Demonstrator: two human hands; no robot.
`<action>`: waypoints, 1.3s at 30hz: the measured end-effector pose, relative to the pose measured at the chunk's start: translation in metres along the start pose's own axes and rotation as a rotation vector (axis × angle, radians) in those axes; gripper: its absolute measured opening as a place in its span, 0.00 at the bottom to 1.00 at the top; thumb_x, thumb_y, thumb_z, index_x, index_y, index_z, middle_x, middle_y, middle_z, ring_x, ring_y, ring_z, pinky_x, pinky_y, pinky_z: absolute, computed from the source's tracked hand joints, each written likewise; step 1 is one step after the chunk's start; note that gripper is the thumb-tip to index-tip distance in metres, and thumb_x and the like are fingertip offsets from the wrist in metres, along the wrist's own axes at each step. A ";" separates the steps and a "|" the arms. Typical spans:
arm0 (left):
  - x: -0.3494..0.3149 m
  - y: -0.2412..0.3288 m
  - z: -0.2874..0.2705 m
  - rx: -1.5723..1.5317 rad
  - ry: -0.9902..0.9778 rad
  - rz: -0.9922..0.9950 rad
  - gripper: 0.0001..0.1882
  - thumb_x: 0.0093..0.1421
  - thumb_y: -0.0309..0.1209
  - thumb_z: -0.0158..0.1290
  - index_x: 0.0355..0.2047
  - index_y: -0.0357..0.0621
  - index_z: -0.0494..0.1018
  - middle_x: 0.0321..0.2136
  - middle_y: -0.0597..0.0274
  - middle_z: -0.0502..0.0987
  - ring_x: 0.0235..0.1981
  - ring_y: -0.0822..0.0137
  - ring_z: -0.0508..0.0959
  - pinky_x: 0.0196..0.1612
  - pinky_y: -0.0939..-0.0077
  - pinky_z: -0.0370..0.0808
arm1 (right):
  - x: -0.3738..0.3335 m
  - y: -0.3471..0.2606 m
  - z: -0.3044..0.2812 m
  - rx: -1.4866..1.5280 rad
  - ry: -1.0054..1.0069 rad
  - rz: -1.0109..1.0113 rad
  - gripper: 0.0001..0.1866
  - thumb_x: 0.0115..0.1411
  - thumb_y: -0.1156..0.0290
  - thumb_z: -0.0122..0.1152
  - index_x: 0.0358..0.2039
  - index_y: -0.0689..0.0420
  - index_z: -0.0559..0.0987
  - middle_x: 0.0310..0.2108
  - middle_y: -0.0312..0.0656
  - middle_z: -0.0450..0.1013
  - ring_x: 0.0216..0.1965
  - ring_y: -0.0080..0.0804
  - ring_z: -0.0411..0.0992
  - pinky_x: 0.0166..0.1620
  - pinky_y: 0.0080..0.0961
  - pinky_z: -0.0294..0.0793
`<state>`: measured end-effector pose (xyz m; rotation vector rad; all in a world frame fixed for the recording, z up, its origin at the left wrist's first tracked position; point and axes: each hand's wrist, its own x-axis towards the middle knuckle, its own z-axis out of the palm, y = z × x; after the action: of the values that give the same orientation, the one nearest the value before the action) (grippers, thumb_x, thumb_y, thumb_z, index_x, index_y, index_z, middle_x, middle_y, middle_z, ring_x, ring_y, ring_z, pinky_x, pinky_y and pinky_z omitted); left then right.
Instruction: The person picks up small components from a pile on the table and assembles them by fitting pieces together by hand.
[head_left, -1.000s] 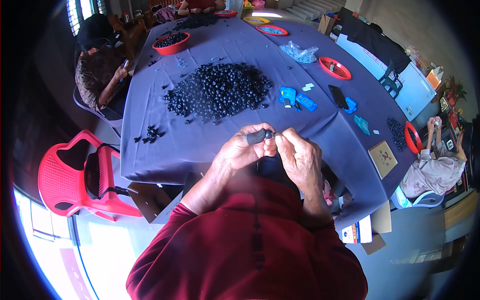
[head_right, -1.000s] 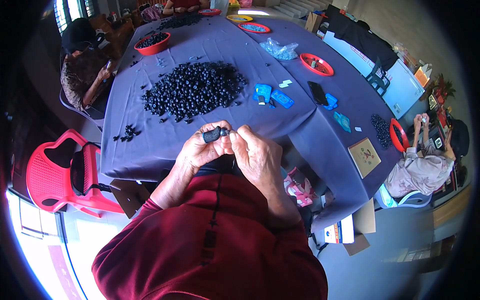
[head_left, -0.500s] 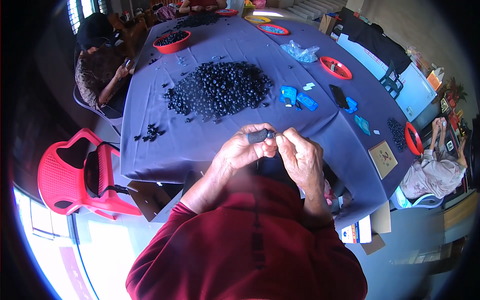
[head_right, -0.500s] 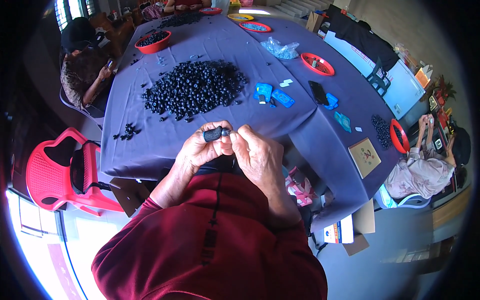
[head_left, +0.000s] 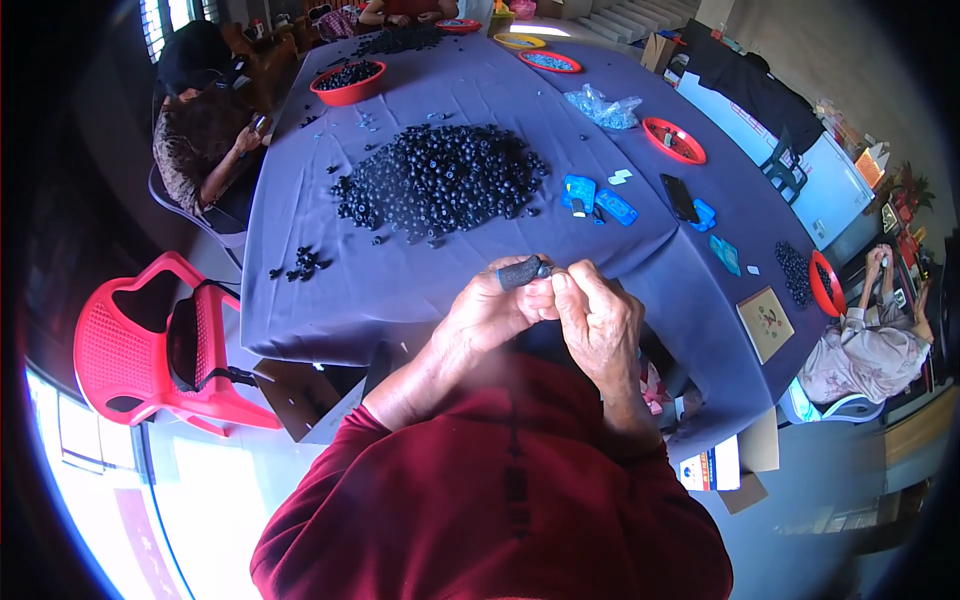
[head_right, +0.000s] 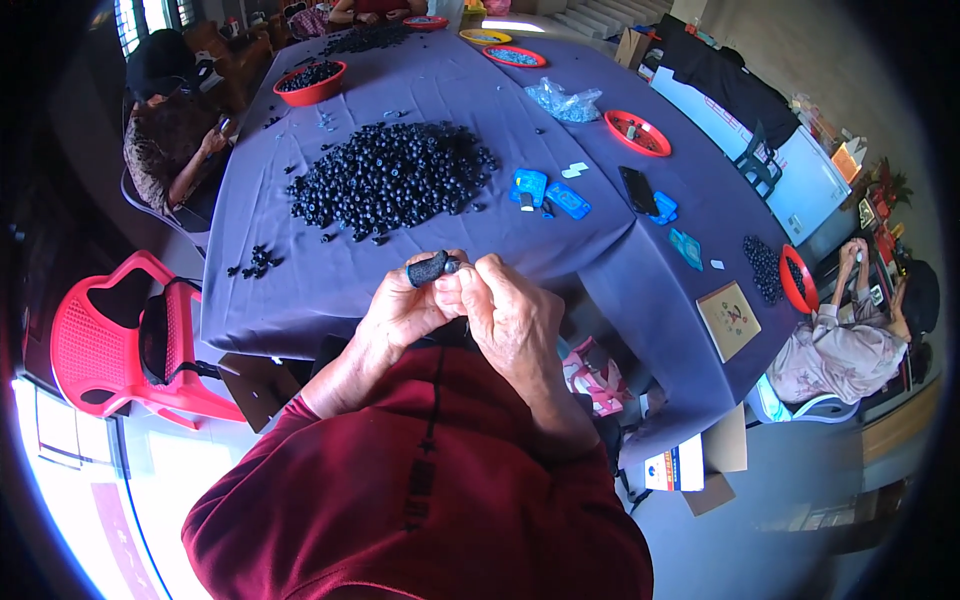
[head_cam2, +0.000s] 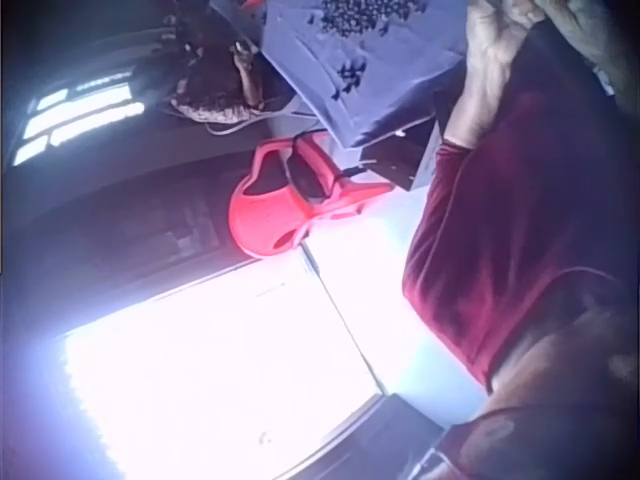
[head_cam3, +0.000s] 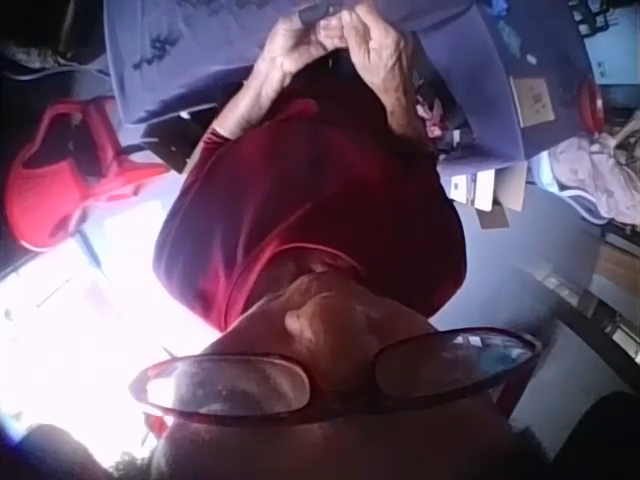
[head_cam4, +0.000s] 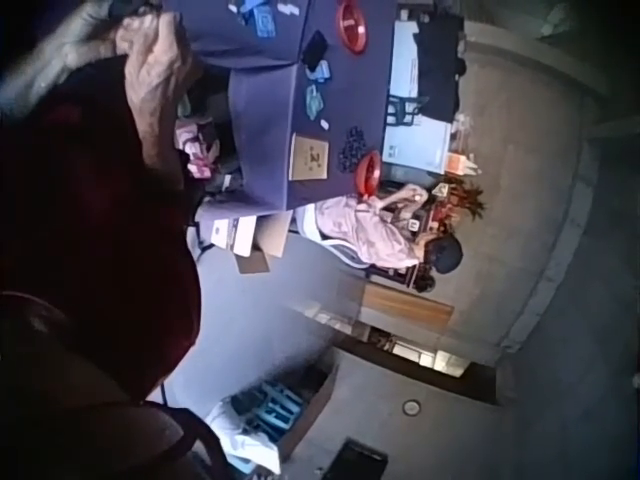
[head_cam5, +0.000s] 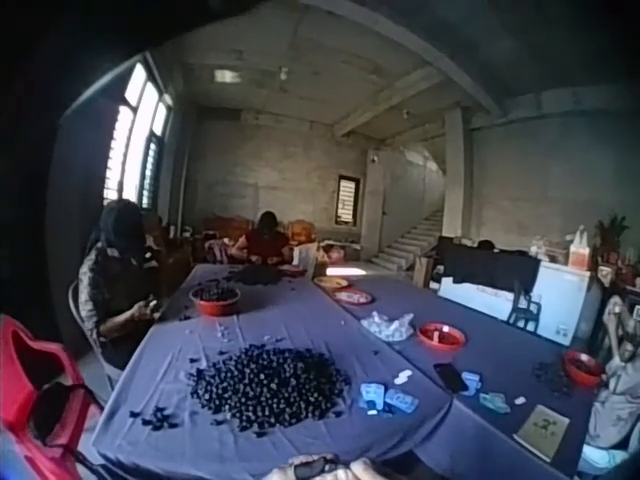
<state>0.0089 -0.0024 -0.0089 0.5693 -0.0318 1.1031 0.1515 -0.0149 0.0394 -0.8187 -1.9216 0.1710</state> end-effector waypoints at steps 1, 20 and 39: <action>0.000 -0.002 0.000 -0.038 -0.020 0.007 0.16 0.51 0.34 0.56 0.36 0.37 0.69 0.24 0.69 0.65 0.26 0.75 0.65 0.31 0.80 0.63 | -0.001 0.000 0.000 -0.032 -0.004 -0.006 0.09 0.56 0.71 0.53 0.22 0.58 0.67 0.16 0.45 0.66 0.18 0.45 0.68 0.20 0.33 0.65; -0.004 -0.005 0.005 -0.094 0.128 0.000 0.13 0.50 0.31 0.55 0.33 0.38 0.68 0.25 0.69 0.68 0.27 0.76 0.66 0.31 0.82 0.63 | -0.002 -0.004 -0.004 -0.034 -0.061 -0.046 0.08 0.56 0.71 0.54 0.22 0.59 0.69 0.16 0.46 0.66 0.17 0.44 0.67 0.20 0.32 0.63; 0.001 0.000 0.008 -0.101 -0.019 -0.022 0.14 0.50 0.32 0.56 0.31 0.40 0.65 0.20 0.72 0.60 0.23 0.80 0.60 0.28 0.85 0.58 | -0.002 -0.006 0.000 0.043 0.009 0.053 0.09 0.57 0.70 0.53 0.22 0.59 0.69 0.15 0.48 0.66 0.18 0.47 0.68 0.21 0.33 0.65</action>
<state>0.0108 -0.0051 -0.0021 0.4883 -0.0967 1.0690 0.1490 -0.0212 0.0404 -0.8408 -1.8827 0.2392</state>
